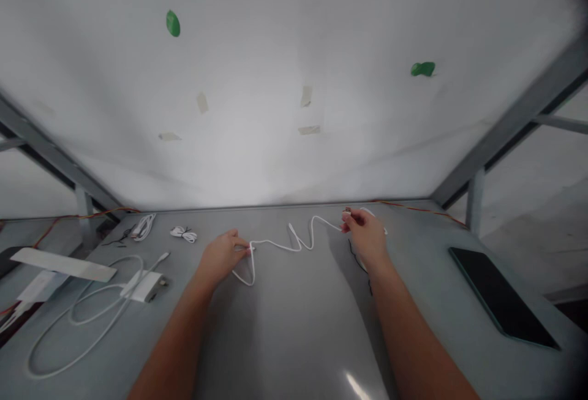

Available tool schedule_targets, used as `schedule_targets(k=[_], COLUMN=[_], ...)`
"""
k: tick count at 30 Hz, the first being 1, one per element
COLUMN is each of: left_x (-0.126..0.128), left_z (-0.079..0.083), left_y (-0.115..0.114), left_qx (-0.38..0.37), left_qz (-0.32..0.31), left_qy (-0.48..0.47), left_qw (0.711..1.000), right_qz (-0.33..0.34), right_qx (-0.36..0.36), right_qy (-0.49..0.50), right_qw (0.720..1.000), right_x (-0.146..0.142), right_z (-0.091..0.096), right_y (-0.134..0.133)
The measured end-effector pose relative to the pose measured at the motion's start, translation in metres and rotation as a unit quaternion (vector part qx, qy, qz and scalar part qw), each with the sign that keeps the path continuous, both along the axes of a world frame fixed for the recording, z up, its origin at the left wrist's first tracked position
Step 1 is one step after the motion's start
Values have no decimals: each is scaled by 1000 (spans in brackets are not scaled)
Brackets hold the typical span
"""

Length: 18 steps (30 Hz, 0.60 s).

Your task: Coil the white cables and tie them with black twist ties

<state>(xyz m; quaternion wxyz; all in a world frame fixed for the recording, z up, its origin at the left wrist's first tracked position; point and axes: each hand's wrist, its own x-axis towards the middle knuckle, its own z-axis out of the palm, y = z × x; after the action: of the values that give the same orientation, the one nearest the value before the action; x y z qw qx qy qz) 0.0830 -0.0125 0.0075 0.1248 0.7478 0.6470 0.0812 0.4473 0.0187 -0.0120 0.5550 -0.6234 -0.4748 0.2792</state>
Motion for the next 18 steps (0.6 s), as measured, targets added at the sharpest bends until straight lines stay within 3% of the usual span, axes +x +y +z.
schedule_targets(k=[2,5,8,11,13,15,18], left_x=[1,-6,-28,-59,-74,-77,-52], left_z=[2,7,12,15,17,17,15], left_y=[0,2,4,4,4,4,3], left_qx=[55,174,257,322,366,399,404], left_qz=[37,166,318,418,453,453,375], left_qy=[13,19,-46,-138,-186,-227,-278], left_qw=[998,971,912,838,791,764,787], right_qz=[-10,-75,-170,-254,-295,-319,-304], right_qx=[-1,12,31,67,99,115,101], right_qy=[-1,22,43,75,107,120,76], right_qw=[1000,997,984,962,944,933,944], right_x=[1,7,18,33,41,44,31], right_z=[0,2,7,13,15,15,15], right_y=[0,1,-1,-3,-3,-4,-5])
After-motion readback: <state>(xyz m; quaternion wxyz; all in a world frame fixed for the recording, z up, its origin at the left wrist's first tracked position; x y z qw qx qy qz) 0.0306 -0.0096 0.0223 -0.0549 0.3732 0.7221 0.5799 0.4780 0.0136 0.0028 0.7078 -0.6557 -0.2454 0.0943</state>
